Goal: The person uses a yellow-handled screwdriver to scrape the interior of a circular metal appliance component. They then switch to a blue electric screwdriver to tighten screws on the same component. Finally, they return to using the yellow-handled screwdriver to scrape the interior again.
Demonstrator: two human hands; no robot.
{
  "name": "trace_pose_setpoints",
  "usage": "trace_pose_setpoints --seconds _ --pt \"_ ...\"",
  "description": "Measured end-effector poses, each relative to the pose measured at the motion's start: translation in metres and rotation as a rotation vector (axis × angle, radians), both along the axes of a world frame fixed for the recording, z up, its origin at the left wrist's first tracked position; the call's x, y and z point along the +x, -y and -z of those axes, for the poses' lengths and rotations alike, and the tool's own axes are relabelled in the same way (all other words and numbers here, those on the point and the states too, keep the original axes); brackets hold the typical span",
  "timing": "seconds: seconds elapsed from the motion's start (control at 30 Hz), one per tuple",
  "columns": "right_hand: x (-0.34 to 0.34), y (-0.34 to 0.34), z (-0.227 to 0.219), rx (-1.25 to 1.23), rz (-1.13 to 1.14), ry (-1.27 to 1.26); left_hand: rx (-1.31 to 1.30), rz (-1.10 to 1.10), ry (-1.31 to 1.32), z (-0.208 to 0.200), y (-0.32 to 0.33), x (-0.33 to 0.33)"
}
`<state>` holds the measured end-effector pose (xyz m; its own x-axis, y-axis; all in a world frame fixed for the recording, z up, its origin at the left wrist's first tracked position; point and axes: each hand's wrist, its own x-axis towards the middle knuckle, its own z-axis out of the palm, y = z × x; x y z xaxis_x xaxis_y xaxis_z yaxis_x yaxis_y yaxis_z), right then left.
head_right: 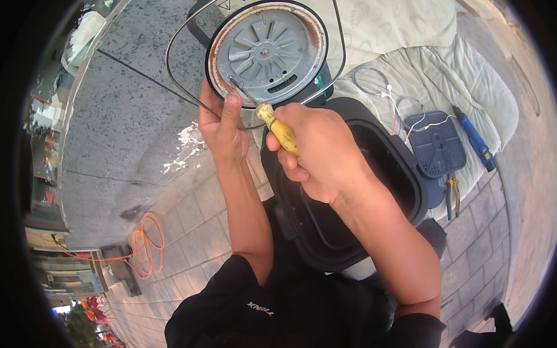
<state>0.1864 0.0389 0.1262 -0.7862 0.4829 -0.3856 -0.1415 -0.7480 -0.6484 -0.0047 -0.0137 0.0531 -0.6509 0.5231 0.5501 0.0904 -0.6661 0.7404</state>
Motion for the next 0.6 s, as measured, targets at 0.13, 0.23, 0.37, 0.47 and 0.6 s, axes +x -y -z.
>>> trace_pose_setpoints --seconds 0.13,0.23,0.37,0.47,0.6 --pt "0.002 0.004 -0.004 0.923 0.092 0.328 0.007 0.009 -0.014 0.002 -0.002 -0.004" --pt "0.005 0.022 -0.007 1.649 0.218 0.475 0.010 0.021 -0.006 0.001 -0.001 -0.006" --pt "0.002 0.032 0.001 2.196 0.347 0.457 -0.006 0.027 0.014 -0.003 0.001 -0.001" --pt "-0.003 0.036 0.003 2.250 0.352 0.474 -0.018 0.041 0.026 -0.001 0.003 -0.001" --pt "-0.010 0.033 0.016 1.843 0.461 0.332 -0.005 0.019 -0.012 -0.002 0.002 -0.003"
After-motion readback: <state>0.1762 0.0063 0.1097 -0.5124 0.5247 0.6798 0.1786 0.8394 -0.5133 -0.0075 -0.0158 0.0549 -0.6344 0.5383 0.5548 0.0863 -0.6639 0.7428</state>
